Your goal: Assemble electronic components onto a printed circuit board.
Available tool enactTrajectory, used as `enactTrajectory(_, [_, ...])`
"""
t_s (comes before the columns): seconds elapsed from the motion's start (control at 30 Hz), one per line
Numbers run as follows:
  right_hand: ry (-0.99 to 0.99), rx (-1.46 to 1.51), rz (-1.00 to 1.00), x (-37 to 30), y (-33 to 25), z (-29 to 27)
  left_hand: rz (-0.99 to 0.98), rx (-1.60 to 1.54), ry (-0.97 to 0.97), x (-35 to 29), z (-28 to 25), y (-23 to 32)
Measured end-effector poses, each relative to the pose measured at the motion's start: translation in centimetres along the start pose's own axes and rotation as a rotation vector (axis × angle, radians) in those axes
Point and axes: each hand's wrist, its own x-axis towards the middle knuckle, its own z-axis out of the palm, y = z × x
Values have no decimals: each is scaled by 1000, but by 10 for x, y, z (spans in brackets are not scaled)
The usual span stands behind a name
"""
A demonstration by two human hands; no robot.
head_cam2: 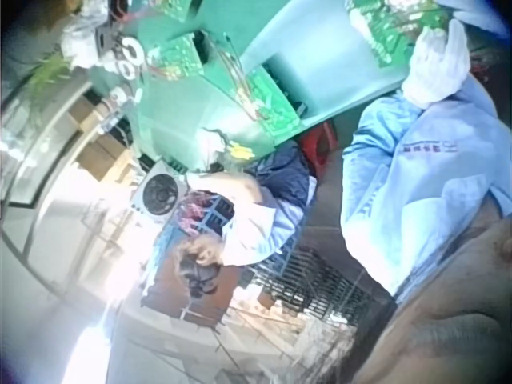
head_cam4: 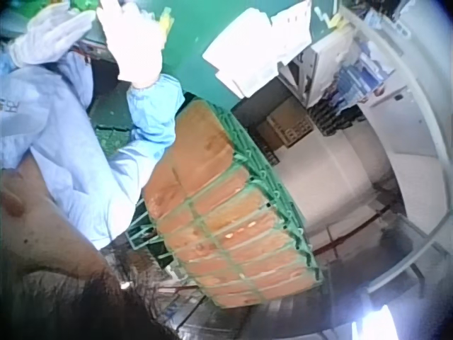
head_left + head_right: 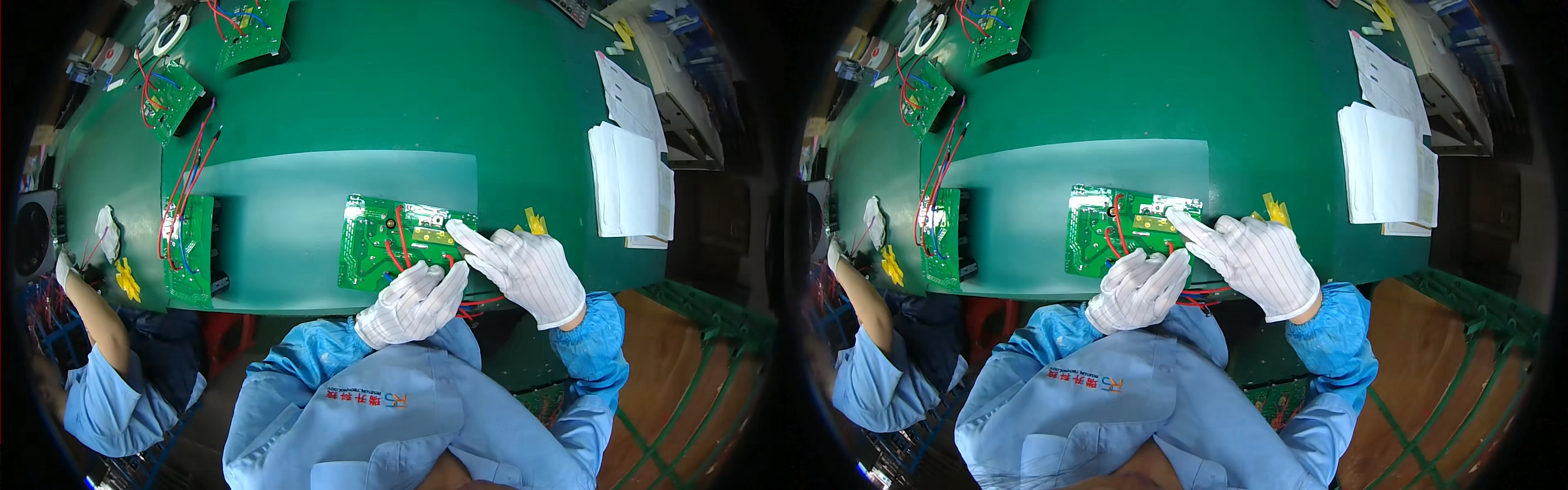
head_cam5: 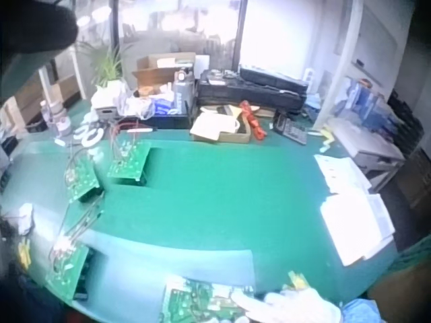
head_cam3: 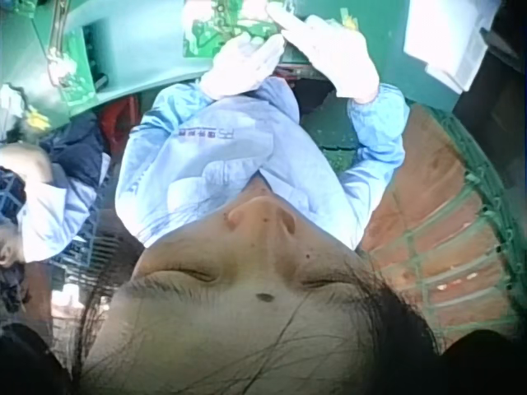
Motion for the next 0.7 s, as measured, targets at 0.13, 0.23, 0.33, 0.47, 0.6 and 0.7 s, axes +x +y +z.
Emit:
enactTrajectory(0.13, [29, -84, -56, 1, 1, 9, -36, -55, -1, -3, 0, 2])
enactTrajectory(0.23, [92, -92, -82, 2, 4, 16, -58, -122, 23, -2, 1, 1])
enactTrajectory(0.33, [179, -114, -129, 5, 8, 21, -59, -150, 39, -1, 0, 0])
enactTrajectory(0.47, [236, -179, -174, 9, 5, 11, -66, -170, 64, -2, 1, -1])
enactTrajectory(0.6, [289, -175, -173, 19, 0, -1, -50, -151, 80, 1, 0, -2])
enactTrajectory(0.7, [360, -81, -150, 28, -5, -10, -17, -136, 15, 3, -6, -4])
